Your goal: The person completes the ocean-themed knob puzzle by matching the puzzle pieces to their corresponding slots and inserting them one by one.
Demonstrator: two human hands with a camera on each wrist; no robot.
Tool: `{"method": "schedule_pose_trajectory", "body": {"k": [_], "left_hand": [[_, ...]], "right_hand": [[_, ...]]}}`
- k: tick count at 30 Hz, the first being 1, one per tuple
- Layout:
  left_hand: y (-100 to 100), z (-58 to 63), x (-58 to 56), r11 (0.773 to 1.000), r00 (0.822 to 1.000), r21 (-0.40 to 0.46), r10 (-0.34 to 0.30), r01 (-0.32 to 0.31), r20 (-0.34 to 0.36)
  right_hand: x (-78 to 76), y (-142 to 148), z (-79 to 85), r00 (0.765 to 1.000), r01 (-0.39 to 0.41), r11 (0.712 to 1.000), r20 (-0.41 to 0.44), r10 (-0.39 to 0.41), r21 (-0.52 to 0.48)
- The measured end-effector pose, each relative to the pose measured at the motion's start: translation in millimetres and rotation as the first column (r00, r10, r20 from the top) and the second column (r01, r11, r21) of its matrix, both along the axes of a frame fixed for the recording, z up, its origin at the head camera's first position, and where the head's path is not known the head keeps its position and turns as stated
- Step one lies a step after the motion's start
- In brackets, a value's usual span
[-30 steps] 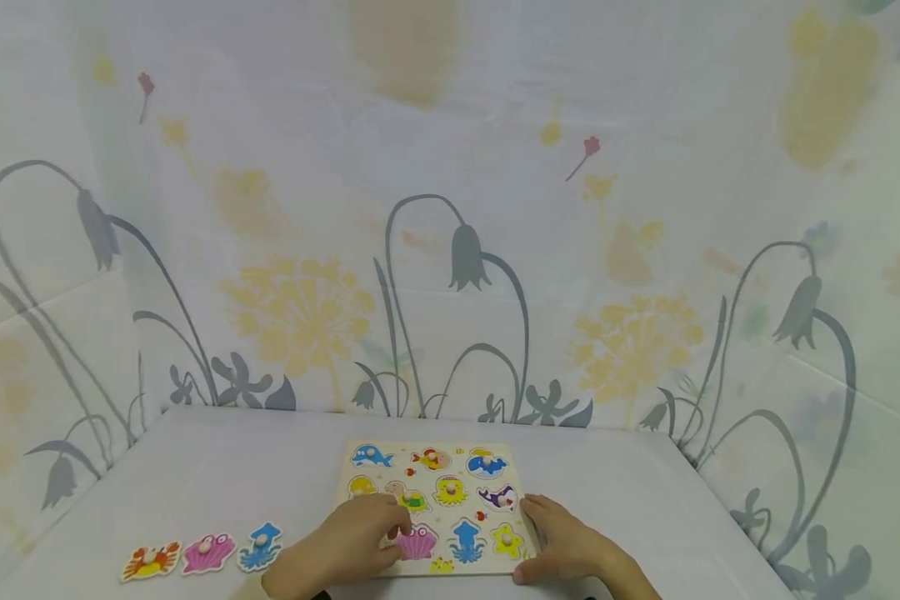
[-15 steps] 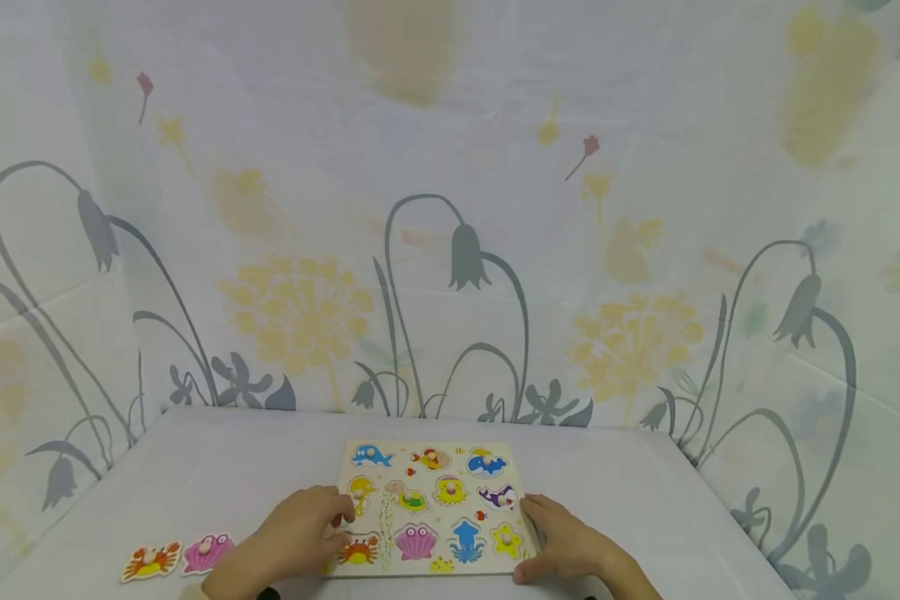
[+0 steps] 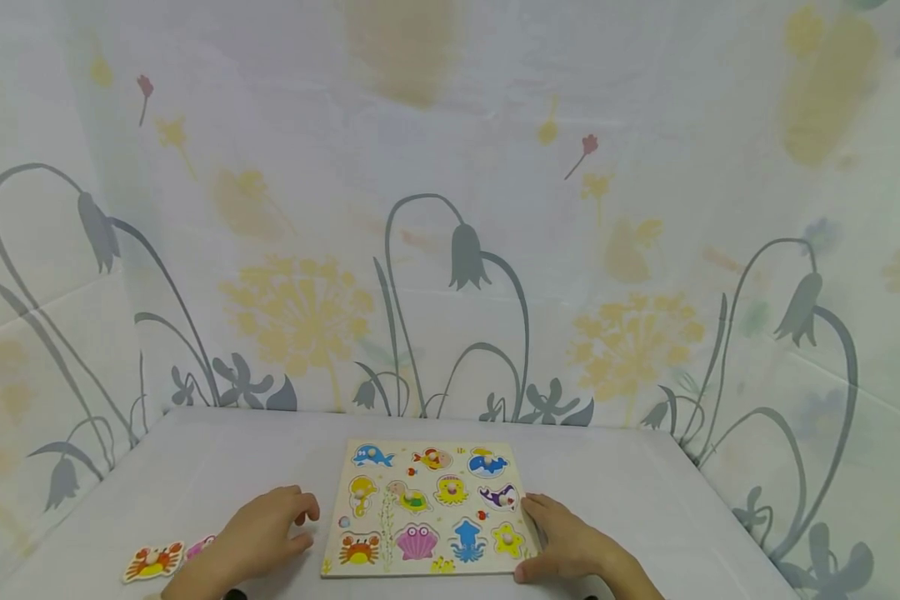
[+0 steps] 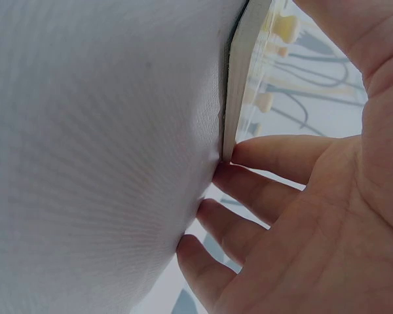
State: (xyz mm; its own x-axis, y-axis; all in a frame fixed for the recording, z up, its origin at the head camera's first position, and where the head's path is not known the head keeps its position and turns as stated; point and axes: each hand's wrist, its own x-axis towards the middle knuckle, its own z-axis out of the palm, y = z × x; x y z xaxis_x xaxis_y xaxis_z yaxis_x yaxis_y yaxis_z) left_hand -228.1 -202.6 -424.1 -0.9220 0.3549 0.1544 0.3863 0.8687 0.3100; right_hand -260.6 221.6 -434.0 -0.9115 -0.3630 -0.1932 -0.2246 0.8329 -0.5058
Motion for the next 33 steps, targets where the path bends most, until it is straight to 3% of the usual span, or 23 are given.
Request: {"method": "schedule_pose_trajectory", "body": {"k": [8, 23, 33], "left_hand": [[-11.8, -0.7, -2.3, 0.996, 0.987, 0.02, 0.083, -0.087, 0.136], [-25.7, -2.2, -0.8, 0.987, 0.96, 0.042, 0.139, -0.154, 0.244], [-33.9, -0.5, -2.8, 0.987, 0.96, 0.057, 0.13, -0.149, 0.249]], "right_hand": [[0.2, 0.2, 1.4, 1.0, 0.009, 1.0, 0.001, -0.009, -0.006], [0.2, -0.2, -1.0, 1.0, 0.012, 1.0, 0.007, -0.011, -0.004], [-2.2, 0.2, -2.4, 1.0, -0.003, 1.0, -0.003, 0.003, -0.001]]}}
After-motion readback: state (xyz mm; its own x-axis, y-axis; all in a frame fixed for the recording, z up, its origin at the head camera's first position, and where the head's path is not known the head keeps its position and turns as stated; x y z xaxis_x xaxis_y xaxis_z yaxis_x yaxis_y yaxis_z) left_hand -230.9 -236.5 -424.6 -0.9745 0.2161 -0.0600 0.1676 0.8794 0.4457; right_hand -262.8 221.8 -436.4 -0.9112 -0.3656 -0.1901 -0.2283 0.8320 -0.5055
